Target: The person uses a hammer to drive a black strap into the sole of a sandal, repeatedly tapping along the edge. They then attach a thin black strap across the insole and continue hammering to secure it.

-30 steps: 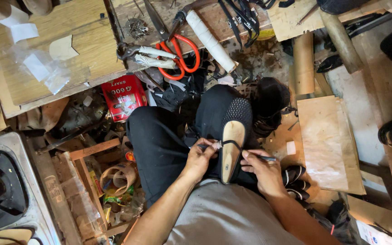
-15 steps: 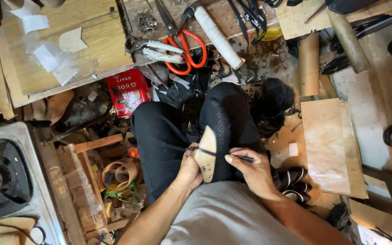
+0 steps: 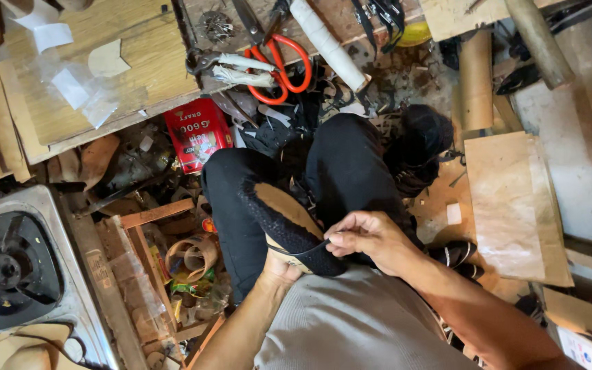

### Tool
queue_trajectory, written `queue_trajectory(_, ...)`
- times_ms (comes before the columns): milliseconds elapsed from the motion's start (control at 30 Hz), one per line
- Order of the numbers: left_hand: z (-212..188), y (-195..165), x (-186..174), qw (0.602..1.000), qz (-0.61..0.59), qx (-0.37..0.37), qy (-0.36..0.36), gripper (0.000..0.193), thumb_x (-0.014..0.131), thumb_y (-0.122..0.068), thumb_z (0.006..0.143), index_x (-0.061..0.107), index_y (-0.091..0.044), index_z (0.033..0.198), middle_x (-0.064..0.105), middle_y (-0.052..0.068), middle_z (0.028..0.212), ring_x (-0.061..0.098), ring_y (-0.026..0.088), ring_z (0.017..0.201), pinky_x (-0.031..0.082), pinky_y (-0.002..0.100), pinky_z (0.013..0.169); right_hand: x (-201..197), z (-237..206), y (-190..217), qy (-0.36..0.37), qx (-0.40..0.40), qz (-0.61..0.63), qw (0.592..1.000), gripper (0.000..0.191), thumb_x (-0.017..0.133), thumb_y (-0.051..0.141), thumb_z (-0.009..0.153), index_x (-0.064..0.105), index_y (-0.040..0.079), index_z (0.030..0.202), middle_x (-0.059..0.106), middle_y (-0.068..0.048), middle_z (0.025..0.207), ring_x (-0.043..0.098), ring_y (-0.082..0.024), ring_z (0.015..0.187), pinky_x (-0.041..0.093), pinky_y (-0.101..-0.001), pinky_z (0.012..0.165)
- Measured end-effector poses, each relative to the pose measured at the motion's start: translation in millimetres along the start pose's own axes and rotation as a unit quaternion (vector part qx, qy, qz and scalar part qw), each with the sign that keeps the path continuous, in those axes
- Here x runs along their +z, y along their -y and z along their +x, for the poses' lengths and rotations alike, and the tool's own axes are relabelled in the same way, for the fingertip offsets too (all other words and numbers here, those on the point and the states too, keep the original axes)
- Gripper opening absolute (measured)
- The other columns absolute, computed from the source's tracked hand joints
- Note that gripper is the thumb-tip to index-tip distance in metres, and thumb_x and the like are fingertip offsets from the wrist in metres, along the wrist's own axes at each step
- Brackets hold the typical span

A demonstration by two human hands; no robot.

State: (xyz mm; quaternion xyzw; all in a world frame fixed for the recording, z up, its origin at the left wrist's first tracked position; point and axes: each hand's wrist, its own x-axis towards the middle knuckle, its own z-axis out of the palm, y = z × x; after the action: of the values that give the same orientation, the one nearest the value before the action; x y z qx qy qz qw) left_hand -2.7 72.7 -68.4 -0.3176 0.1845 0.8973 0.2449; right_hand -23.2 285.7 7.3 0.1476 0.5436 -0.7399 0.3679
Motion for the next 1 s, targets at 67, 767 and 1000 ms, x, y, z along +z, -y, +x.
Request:
queue_trajectory(67,-0.3,0.5,-2.1,1.0,-0.007,-0.007,-0.01,0.043,0.05,-0.044,0.102,0.065,-0.007,0.119,0.072,0.012,0.111,0.07,0.027,0.101,0.058,0.043,0.09,1.9,1.3,4.1,-0.001,0.021,-0.011,1.0,0.026,0.074,0.013,0.09,0.071,-0.006,0.108,0.076,-0.013,0.092,0.076,-0.023,0.085,0.063,-0.0352,0.076)
queue_trajectory(767,0.4,4.2,-10.2,0.998,-0.002,-0.057,0.03,0.041,0.053,-0.04,0.101,0.064,-0.005,0.118,0.071,0.013,0.109,0.07,0.029,0.1,0.059,0.044,0.088,-13.8,-10.0,-4.3,0.114,-0.048,0.058,0.991,0.014,0.07,0.006,0.089,0.073,-0.006,0.097,0.059,-0.016,0.134,0.072,-0.023,0.1,0.063,-0.0381,0.088)
queue_trajectory(1000,2.1,5.0,-9.4,0.996,-0.024,-0.057,0.071,0.043,0.055,-0.042,0.103,0.064,-0.003,0.119,0.07,0.014,0.111,0.069,0.027,0.101,0.059,0.041,0.088,-5.1,-14.0,8.3,0.092,-0.021,0.025,0.995,0.019,0.073,0.011,0.087,0.075,-0.005,0.097,0.054,-0.013,0.135,0.069,-0.021,0.1,0.062,-0.0369,0.088)
